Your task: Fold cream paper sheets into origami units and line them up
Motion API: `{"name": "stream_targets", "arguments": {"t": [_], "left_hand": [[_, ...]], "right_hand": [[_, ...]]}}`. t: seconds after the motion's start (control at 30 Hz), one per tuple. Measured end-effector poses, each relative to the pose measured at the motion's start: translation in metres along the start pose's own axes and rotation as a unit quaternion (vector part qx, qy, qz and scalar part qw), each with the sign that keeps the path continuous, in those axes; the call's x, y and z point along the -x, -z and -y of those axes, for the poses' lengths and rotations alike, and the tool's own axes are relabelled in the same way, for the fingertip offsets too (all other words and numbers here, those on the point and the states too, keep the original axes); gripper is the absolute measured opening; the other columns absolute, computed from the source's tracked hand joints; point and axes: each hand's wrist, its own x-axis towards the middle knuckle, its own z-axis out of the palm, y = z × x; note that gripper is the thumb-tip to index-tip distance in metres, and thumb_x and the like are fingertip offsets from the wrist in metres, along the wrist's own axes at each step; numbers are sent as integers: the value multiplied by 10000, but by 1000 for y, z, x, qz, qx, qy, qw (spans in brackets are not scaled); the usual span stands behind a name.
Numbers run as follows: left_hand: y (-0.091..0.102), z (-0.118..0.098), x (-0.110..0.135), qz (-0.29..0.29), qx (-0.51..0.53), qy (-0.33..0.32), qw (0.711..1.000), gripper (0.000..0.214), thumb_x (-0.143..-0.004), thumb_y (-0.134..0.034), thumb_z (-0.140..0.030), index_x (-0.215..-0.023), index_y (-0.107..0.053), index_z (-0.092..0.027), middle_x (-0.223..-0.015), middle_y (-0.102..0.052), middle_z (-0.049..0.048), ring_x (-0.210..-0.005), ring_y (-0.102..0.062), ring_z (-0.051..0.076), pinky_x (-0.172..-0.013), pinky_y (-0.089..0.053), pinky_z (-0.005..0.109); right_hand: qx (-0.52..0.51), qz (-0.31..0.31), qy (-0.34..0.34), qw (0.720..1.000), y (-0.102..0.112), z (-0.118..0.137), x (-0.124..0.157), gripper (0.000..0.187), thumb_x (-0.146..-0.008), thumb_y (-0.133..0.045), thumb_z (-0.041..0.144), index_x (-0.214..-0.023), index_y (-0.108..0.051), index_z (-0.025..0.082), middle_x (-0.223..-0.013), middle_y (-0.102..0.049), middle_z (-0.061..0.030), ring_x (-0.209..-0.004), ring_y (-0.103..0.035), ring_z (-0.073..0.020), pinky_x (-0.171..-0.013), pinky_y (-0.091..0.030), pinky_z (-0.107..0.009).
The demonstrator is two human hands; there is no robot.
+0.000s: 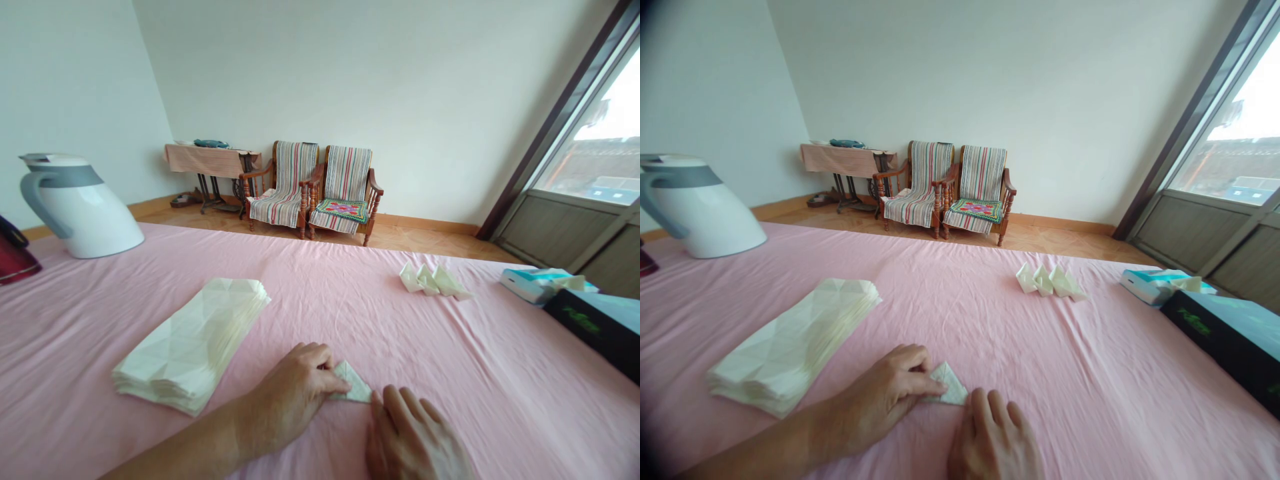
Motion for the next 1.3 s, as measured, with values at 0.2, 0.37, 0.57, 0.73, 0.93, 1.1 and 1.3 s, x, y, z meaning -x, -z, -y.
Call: {"name": "stream_targets", "arguments": {"t": [0.2, 0.37, 0.57, 0.73, 0.93, 1.1, 1.3], "left_hand": [[3, 1, -3, -6, 24, 10, 1000, 269, -940, -526, -103, -1053, -729, -239, -842, -571, 31, -818, -547, 162, -740, -393, 269], [4, 3, 0, -18, 97, 25, 995, 300, -888, -541, -59, -1092, -679, -230, -878, -586, 11, -836, -562, 144, -757, -408, 236], [2, 10, 1, -116, 101, 143, 978, 118, -868, -527, -116, -800, -612, -162, -753, -576, -15, -684, -531, 118, -626, -375, 213], [2, 13, 2, -94, 45, 156, 982, 308, -877, -566, -247, -586, -533, -156, -639, -538, -28, -622, -509, 115, -601, -318, 239], [5, 6, 2, -60, 57, 209, 974, 166, -764, -669, -214, -617, -607, -166, -677, -581, -40, -664, -538, 119, -656, -329, 243], [12, 0, 3, -19, 70, 222, 972, 111, -636, -728, -169, -665, -621, -176, -740, -597, -46, -730, -549, 134, -707, -340, 248], [12, -3, 4, -13, 70, 221, 973, 88, -653, -676, -133, -630, -600, -171, -763, -593, -31, -775, -551, 153, -734, -342, 267]], "right_hand": [[-79, -7, -50, 996, 8, 0, -9, 200, -776, -450, 51, -761, -584, 198, -683, -556, -46, -574, -550, -198, -507, -427, -313], [-197, 11, -20, 980, 0, 4, -9, 409, -776, -441, 9, -1114, -581, 192, -924, -626, -77, -766, -593, -207, -630, -507, -310], [-221, 47, -6, 974, -6, -1, -6, 440, -778, -458, 35, -1167, -584, 195, -957, -621, -87, -810, -571, -230, -665, -519, -345], [-220, 51, -16, 974, -5, 1, -7, 445, -773, -450, 36, -1158, -604, 198, -941, -617, -85, -813, -568, -231, -667, -524, -350], [-203, 35, -14, 978, -3, 3, -9, 444, -759, -456, 17, -1134, -613, 194, -912, -624, -79, -787, -574, -214, -648, -521, -321], [-201, 60, -22, 978, -1, 3, -10, 432, -731, -469, 17, -1097, -618, 192, -933, -632, -72, -807, -584, -214, -666, -529, -314], [-203, 68, -25, 977, 0, 5, -7, 455, -729, -459, 8, -1117, -611, 191, -939, -633, -69, -814, -586, -215, -671, -532, -319]]}}
